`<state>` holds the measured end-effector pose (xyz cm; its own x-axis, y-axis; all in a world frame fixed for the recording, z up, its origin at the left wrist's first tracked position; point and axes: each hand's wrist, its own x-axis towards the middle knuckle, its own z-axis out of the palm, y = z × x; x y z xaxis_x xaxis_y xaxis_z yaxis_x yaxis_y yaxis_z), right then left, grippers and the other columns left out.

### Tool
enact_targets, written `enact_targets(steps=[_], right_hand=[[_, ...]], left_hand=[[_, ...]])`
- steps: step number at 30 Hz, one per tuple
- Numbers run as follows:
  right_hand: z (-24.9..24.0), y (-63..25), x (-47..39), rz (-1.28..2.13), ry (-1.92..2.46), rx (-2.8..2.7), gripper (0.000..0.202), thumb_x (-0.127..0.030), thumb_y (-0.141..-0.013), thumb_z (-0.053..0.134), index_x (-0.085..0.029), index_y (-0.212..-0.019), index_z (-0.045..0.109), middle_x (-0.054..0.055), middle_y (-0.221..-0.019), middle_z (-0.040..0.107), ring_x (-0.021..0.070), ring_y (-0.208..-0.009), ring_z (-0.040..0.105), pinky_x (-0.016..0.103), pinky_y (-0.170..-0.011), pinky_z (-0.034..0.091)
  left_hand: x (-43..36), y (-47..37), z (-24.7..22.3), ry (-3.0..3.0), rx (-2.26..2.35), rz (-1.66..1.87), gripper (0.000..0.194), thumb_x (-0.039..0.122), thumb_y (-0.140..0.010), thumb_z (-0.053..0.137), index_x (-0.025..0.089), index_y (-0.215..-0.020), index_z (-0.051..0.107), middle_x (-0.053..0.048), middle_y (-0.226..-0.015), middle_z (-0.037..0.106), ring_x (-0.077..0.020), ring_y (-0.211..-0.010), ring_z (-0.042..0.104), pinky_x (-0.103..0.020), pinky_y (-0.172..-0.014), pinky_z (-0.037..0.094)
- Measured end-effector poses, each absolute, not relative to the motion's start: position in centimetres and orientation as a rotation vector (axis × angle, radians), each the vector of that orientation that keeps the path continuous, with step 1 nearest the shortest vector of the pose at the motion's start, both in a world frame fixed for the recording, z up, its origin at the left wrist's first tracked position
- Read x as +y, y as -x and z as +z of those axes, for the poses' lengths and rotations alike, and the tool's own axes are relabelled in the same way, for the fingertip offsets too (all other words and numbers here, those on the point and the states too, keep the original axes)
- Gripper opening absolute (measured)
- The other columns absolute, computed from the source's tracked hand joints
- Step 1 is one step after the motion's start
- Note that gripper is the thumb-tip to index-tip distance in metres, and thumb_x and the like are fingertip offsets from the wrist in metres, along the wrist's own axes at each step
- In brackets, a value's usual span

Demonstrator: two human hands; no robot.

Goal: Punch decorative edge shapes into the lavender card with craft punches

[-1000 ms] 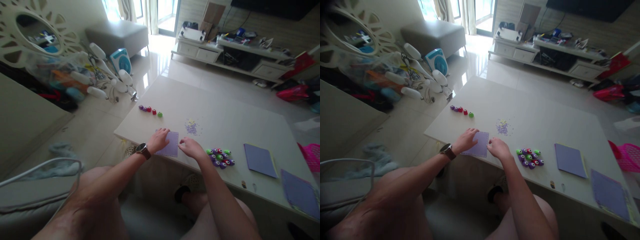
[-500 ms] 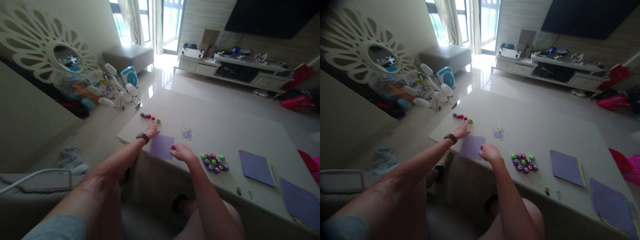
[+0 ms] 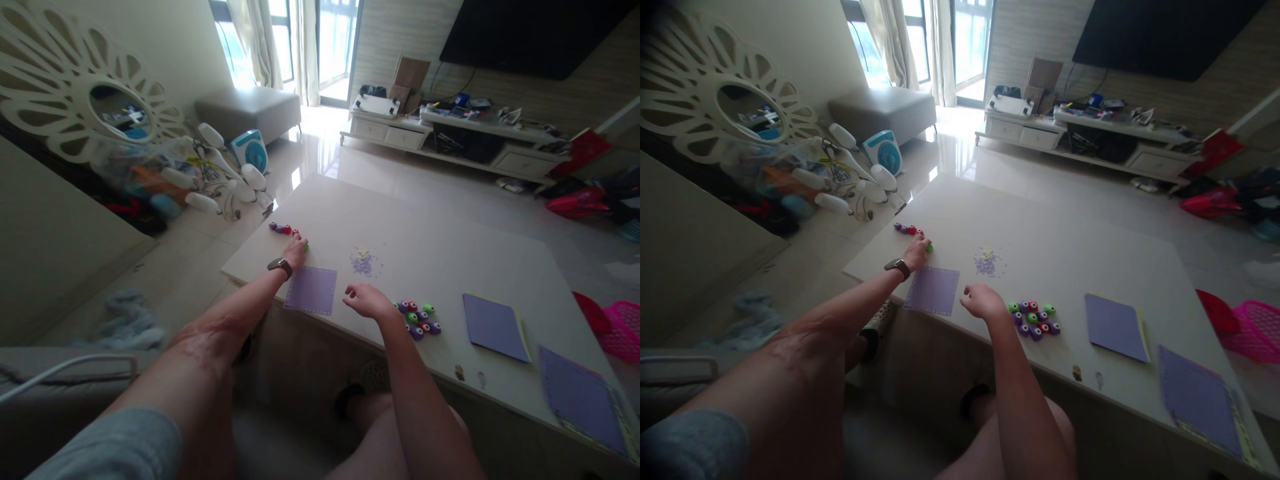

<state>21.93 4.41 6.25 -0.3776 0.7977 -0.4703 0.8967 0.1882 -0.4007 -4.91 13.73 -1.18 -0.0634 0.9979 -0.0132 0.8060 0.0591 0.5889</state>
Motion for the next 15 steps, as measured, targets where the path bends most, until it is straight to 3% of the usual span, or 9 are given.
enact_targets(steps=[4, 7, 10, 15], right_hand=[[6.2, -22.1, 4.5, -0.987, -1.662, 2.288, 0.03, -0.03, -0.099, 0.061, -0.016, -0.12, 0.077, 0.014, -0.124, 0.078, 0.0251, -0.111, 0.072, 0.031, -0.094, 0.051], [5.8, -21.8, 4.7, -0.983, -1.716, 2.373, 0.03, -0.025, -0.097, 0.063, -0.014, -0.122, 0.075, 0.015, -0.122, 0.078, 0.025, -0.11, 0.072, 0.033, -0.097, 0.051], [5.2, -21.4, 4.8, -0.992, -1.774, 2.602, 0.04, -0.019, -0.093, 0.068, -0.016, -0.133, 0.069, 0.014, -0.131, 0.072, 0.0214, -0.106, 0.07, 0.034, -0.1, 0.052], [4.5, -20.6, 4.6, -1.254, -1.717, 2.798, 0.048, -0.013, -0.092, 0.065, -0.022, -0.139, 0.066, 0.01, -0.131, 0.073, 0.0188, -0.1, 0.071, 0.033, -0.097, 0.055]], left_hand=[[13.2, 4.7, -0.3, -1.714, 1.928, 0.645, 0.008, 0.008, -0.087, 0.068, 0.014, -0.092, 0.067, -0.01, -0.1, 0.069, -0.0203, -0.098, 0.062, -0.033, -0.099, 0.05], [11.6, 3.1, 0.5, -1.677, 1.873, 0.69, 0.01, 0.015, -0.09, 0.069, 0.012, -0.099, 0.07, -0.011, -0.101, 0.073, -0.0204, -0.094, 0.065, -0.033, -0.091, 0.053], [8.7, 0.6, 0.8, -1.649, 1.687, 0.724, 0.016, 0.028, -0.091, 0.073, 0.017, -0.103, 0.073, -0.005, -0.093, 0.076, -0.0175, -0.083, 0.069, -0.028, -0.077, 0.055], [4.7, -2.6, -0.1, -1.37, 1.256, 0.932, 0.023, 0.025, -0.084, 0.082, 0.017, -0.101, 0.07, -0.005, -0.093, 0.077, -0.0176, -0.083, 0.072, -0.031, -0.079, 0.057]])
